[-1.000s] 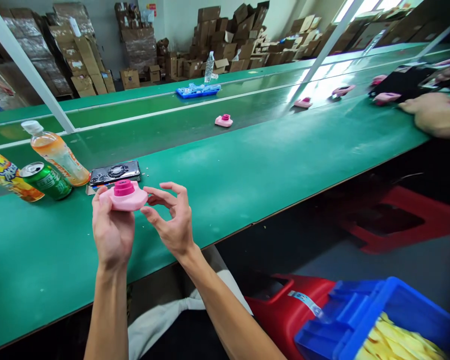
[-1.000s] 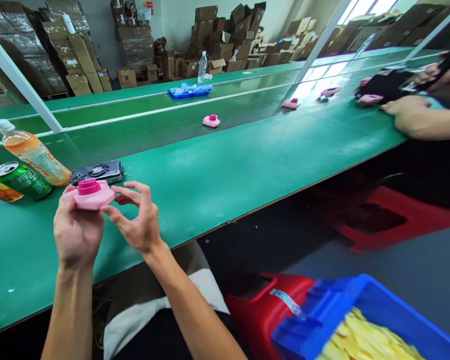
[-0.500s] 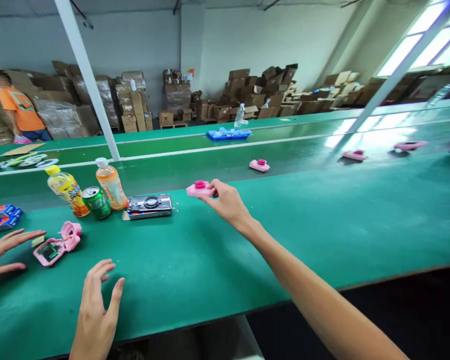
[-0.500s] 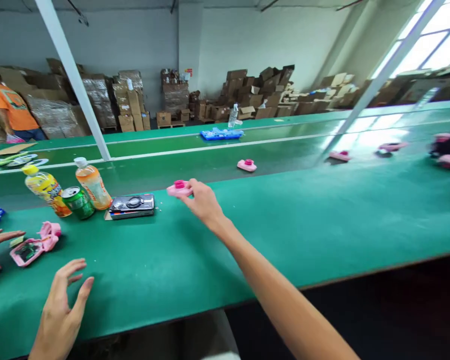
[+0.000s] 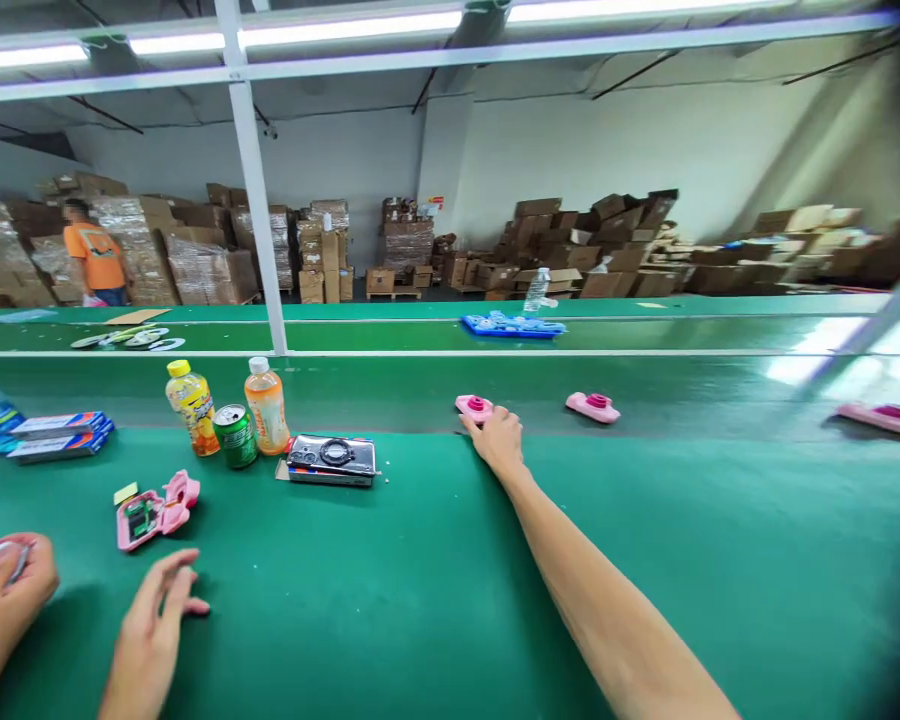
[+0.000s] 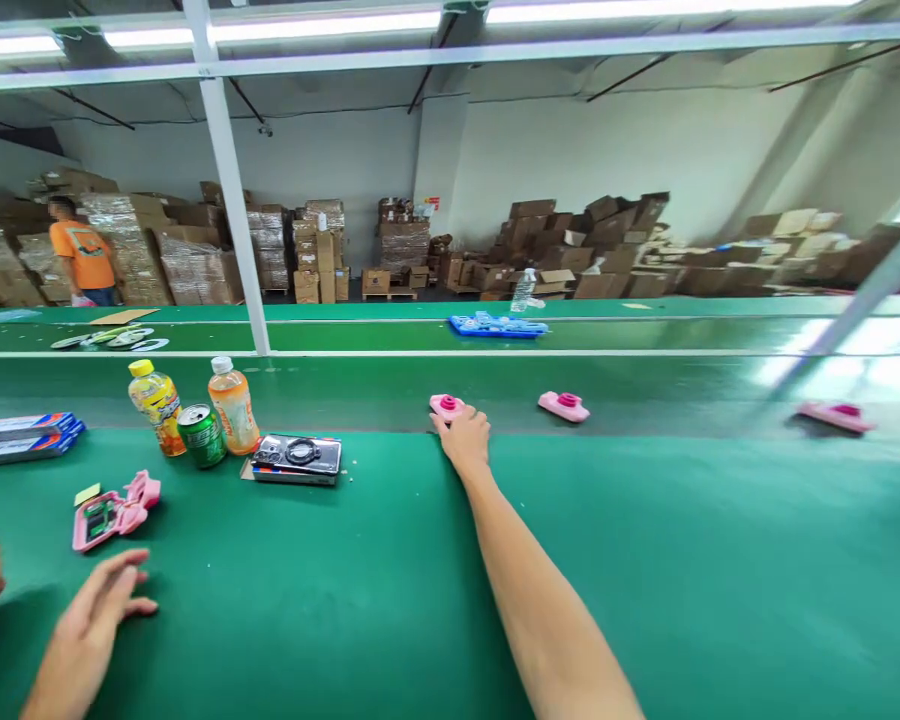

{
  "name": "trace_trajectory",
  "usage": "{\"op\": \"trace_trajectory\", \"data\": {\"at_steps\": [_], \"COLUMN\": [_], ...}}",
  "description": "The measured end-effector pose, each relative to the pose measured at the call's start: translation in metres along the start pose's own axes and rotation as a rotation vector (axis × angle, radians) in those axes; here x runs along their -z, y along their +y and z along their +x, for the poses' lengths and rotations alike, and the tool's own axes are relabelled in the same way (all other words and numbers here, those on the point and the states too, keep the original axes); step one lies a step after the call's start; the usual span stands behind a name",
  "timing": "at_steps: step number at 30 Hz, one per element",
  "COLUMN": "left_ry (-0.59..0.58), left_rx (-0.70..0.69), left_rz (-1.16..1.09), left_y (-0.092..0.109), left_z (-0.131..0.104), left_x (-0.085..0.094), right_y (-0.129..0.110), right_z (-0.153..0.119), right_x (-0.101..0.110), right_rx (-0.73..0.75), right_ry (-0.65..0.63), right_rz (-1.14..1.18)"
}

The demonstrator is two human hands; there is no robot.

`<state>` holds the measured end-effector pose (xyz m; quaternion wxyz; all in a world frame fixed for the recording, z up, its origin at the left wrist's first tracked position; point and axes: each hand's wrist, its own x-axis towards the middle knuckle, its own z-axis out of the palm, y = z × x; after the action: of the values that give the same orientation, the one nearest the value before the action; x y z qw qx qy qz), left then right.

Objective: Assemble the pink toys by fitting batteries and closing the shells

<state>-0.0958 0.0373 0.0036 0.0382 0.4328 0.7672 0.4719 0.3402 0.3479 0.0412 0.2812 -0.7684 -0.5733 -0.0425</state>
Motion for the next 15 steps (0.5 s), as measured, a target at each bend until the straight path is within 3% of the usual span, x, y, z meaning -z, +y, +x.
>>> {"op": "trace_trajectory", "data": {"at_steps": [2,4,8,11,15], "left_ry": [-0.035,-0.011,-0.096,-0.231,-0.427], "left_rx": [0.062,0.094,0.126,0.079,-0.094], "left_rz": [0.258,0.347,0.429,0.437,0.412], "left_y": [-0.002,-0.004,-0.001,0.007,0.015], "left_z": [0.037,0.076,0.13,0.139,0.112], "left_x": [0.022,0.04,0.044,0.032,0.026], "right_y": [0.008,0.018,0.036,0.044,0.039], "right_z": [-0.015,-0.031,-0.061,-0.085,-0.137], "right_x": [-0.001,-0.001,0.005,0.011,0.013], "right_rx": [0.064,0.13,0.254,0.345,0.445], "right_ry": [0.025,0.034,0.024,0.047,0.053], "right_rz": [0.021,0.053,0.125,0.188,0.281]}}
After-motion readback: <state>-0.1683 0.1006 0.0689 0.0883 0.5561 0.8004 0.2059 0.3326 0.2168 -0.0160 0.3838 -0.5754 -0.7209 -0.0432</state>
